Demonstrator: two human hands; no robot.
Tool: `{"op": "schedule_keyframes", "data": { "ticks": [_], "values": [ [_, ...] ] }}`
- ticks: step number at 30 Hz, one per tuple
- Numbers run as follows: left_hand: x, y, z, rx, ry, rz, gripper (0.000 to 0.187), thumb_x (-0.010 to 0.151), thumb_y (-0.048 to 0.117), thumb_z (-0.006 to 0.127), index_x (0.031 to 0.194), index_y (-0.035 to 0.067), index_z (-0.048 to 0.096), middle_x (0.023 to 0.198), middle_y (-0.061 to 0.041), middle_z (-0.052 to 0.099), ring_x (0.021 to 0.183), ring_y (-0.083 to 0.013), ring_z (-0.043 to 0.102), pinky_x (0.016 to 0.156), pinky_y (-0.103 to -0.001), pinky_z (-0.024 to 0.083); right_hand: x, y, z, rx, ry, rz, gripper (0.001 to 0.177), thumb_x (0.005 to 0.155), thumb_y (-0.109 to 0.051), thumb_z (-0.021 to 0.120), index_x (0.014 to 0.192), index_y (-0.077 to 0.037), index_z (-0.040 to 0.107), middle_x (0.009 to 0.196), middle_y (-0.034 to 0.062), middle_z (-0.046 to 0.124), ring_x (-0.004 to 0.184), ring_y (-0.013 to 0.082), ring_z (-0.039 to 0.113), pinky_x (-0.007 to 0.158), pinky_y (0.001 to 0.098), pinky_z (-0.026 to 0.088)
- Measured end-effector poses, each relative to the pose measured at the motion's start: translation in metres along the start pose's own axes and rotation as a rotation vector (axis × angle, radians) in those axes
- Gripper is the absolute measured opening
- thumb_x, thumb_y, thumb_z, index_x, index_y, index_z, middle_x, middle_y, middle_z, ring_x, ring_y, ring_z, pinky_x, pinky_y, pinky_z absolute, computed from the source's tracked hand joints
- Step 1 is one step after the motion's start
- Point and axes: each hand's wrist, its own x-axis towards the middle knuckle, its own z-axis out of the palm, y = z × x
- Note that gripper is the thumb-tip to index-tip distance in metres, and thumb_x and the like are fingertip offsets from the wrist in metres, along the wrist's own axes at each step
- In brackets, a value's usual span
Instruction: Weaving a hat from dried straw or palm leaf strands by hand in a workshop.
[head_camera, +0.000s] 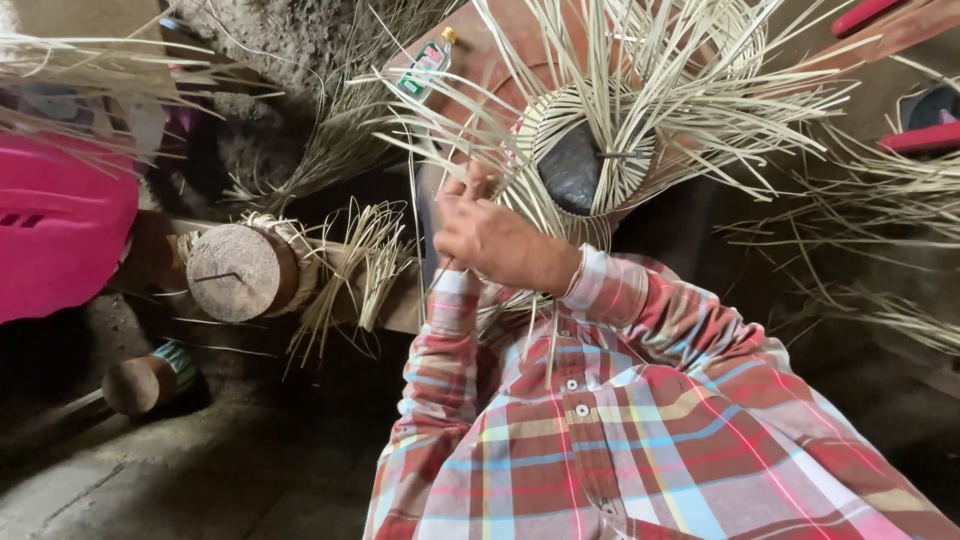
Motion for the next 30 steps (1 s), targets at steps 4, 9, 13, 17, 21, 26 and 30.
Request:
{"op": "schedule_keyframes", "data": {
  "ticks": [4, 9, 13, 17, 21, 26, 30],
  "values": [
    [-0.01, 0.008, -0.031, -0.1, -0.021, -0.063, 0.049, 0.097, 0.044, 0.044, 0.102, 0.001, 0.067, 0.083, -0.014, 0.073, 0.072, -0.0128, 0.069, 0.068, -0.025, 0.055, -0.006, -0.023, 0.004, -0.106, 0.049, -0.019, 0.017, 0.081, -0.017, 0.062, 0.075, -0.019, 0.046, 0.071, 0.0, 0.046, 0.075, 0.0206, 0.048, 0.066, 0.0329, 0.042],
    [-0.023, 0.031, -0.055, 0.552, -0.416, -0.161, 0.034, 0.088, 0.039, 0.065, 0.071, 0.01, 0.07, 0.057, -0.002, 0.063, 0.05, -0.0113, 0.057, 0.048, -0.027, 0.045, -0.014, -0.034, 0.015, -0.072, 0.02, -0.095, 0.011, 0.075, -0.018, 0.063, 0.07, -0.02, 0.054, 0.069, -0.0006, 0.049, 0.075, 0.0208, 0.049, 0.067, 0.0353, 0.042],
    [-0.038, 0.046, -0.035, 0.526, -0.355, -0.142, 0.034, 0.091, 0.031, 0.061, 0.065, 0.01, 0.068, 0.051, 0.0, 0.059, 0.049, -0.0094, 0.052, 0.047, -0.023, 0.041, -0.02, -0.038, 0.019, 0.073, -0.127, -0.083, 0.017, 0.07, -0.008, 0.056, 0.086, -0.005, 0.063, 0.094, 0.0113, 0.063, 0.085, 0.0283, 0.059, 0.074, 0.0382, 0.051],
    [-0.051, 0.049, -0.023, 0.387, -0.2, -0.122, 0.019, 0.089, 0.026, 0.063, 0.08, 0.012, 0.072, 0.05, 0.006, 0.052, 0.05, -0.0028, 0.045, 0.046, -0.019, 0.038, -0.03, -0.024, 0.011, 0.34, -0.039, -0.154, 0.018, 0.076, -0.002, 0.054, 0.089, -0.015, 0.056, 0.082, 0.004, 0.06, 0.074, 0.0263, 0.06, 0.066, 0.0386, 0.049],
    [-0.057, 0.035, -0.016, 0.237, -0.065, -0.068, 0.017, 0.088, 0.016, 0.062, 0.09, 0.002, 0.07, 0.065, 0.0, 0.056, 0.063, -0.0084, 0.044, 0.057, -0.023, 0.043, -0.022, 0.011, -0.06, 0.412, -0.039, 0.017, 0.051, 0.071, 0.013, 0.056, 0.116, -0.01, 0.06, 0.115, 0.0114, 0.062, 0.11, 0.0328, 0.058, 0.095, 0.0417, 0.045],
    [-0.059, 0.012, -0.022, 0.043, -0.046, -0.054, 0.019, 0.084, 0.016, 0.067, 0.091, -0.001, 0.069, 0.065, 0.001, 0.058, 0.05, -0.0032, 0.04, 0.043, -0.017, 0.029, -0.041, 0.066, -0.094, -0.277, 0.05, 0.215, 0.049, 0.071, -0.003, 0.068, 0.118, -0.01, 0.058, 0.115, 0.0107, 0.05, 0.107, 0.0264, 0.045, 0.098, 0.0355, 0.041],
    [-0.06, -0.001, -0.019, 0.153, 0.009, 0.086, 0.013, 0.085, 0.013, 0.065, 0.088, 0.0, 0.068, 0.065, 0.0, 0.058, 0.052, -0.0051, 0.043, 0.046, -0.018, 0.034, -0.058, 0.082, -0.067, -0.411, -0.101, 0.198, 0.071, 0.068, -0.035, 0.082, 0.127, -0.022, 0.044, 0.112, 0.0084, 0.037, 0.099, 0.0225, 0.037, 0.083, 0.0343, 0.041]
  ]
}}
